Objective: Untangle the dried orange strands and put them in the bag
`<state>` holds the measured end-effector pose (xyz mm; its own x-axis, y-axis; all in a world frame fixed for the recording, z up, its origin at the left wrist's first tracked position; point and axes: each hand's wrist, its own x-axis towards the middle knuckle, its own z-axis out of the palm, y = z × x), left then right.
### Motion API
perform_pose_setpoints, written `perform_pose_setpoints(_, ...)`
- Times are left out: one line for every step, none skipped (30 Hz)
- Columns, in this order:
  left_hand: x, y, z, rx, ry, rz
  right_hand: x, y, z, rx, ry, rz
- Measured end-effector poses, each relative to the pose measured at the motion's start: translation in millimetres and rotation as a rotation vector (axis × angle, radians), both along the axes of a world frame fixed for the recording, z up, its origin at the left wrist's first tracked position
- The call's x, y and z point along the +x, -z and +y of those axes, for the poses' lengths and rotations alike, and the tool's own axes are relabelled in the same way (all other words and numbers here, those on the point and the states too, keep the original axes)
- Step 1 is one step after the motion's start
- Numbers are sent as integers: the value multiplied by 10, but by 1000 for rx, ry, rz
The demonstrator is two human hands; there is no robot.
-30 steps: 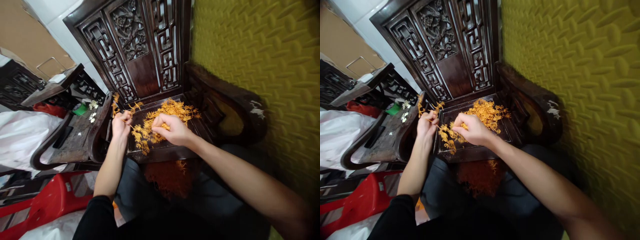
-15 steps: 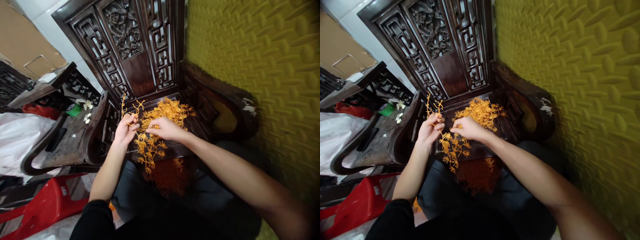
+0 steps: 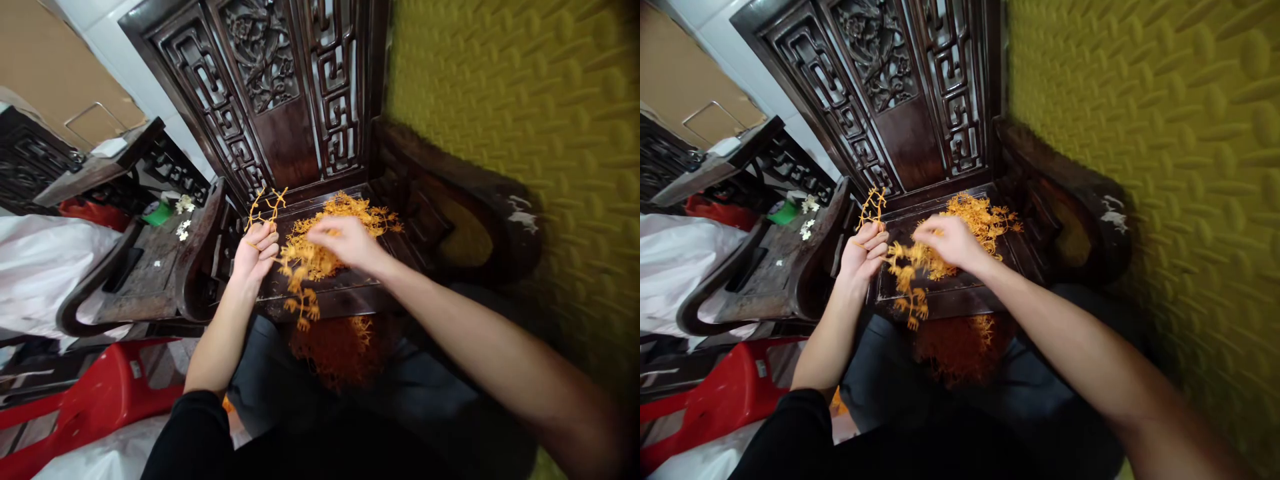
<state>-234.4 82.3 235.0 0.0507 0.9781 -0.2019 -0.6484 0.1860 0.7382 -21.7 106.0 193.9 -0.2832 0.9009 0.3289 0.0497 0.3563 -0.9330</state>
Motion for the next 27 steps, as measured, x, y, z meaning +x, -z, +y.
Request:
perform_pose_setpoints(-15, 0, -4, 3, -25, 4, 67, 1, 64, -13, 189, 140)
perform_pose_setpoints(-32, 2, -8, 7, -49, 5, 151, -4, 135, -42, 364, 279)
perform_pose_setpoints(-47, 6, -10, 10, -64, 3, 240, -13, 202, -79, 475, 392)
perform_pose_setpoints(-58, 12, -10, 12, -68, -3, 318, -27, 254, -114, 520, 469)
perform_pose_setpoints(-64, 19, -7, 11, -60, -14, 375, -43, 281, -141, 510, 503)
perform_pose_setpoints(-64, 25, -3, 7, -45, -27, 402, -62, 280, -161, 456, 491)
perform_pose_setpoints(-59, 31, 3, 2, -30, -41, 397, -80, 252, -171, 371, 431)
perform_pose_setpoints(-50, 34, 9, -2, -17, -52, 362, -97, 202, -168, 268, 331)
perform_pose_setpoints(-38, 35, 15, -5, -9, -57, 304, -108, 138, -153, 156, 201)
perform_pose_setpoints(-26, 35, 18, -7, -6, -55, 232, -111, 69, -131, 47, 57)
perform_pose_setpoints(-14, 32, 20, -7, -6, -48, 156, -104, 3, -106, -53, -84)
perform_pose_setpoints(-3, 30, 20, -7, -8, -41, 82, -87, -57, -79, -132, -207)
perform_pose_setpoints(6, 27, 19, -8, -9, -35, 16, -60, -107, -53, -187, -301)
perform_pose_setpoints(14, 25, 16, -10, -9, -33, -40, -25, -146, -27, -228, -371)
perform_pose_setpoints(18, 25, 14, -12, -7, -35, -83, 14, -174, -2, -261, -421)
perform_pose_setpoints(21, 25, 11, -13, -3, -40, -116, 52, -190, 28, -289, -456)
perform_pose_setpoints(21, 24, 8, -11, 2, -45, -137, 85, -193, 61, -307, -479)
perform_pose_setpoints(19, 22, 5, -8, 5, -48, -145, 112, -180, 91, -307, -483)
perform_pose_setpoints(13, 18, 1, -7, 6, -49, -139, 132, -148, 110, -273, -464)
perform_pose_setpoints(4, 10, -4, -8, 3, -47, -115, 145, -95, 119, -187, -419)
perform_pose_setpoints(-8, 0, -12, -11, -2, -45, -71, 152, -21, 113, -50, -340)
perform_pose_setpoints(-22, -13, -22, -15, -5, -44, -6, 154, 69, 88, 123, -228)
perform_pose_setpoints(-37, -26, -34, -13, -9, -46, 77, 150, 167, 42, 299, -94)
perform_pose_setpoints(-53, -38, -46, -4, -15, -51, 171, 140, 262, -14, 449, 42)
perform_pose_setpoints(-67, -46, -56, 10, -21, -57, 268, 121, 342, -81, 531, 165)
perform_pose_setpoints(-77, -49, -65, 25, -25, -60, 355, 94, 394, -132, 539, 241)
perform_pose_setpoints(-82, -46, -70, 34, -25, -58, 421, 58, 410, -155, 514, 282)
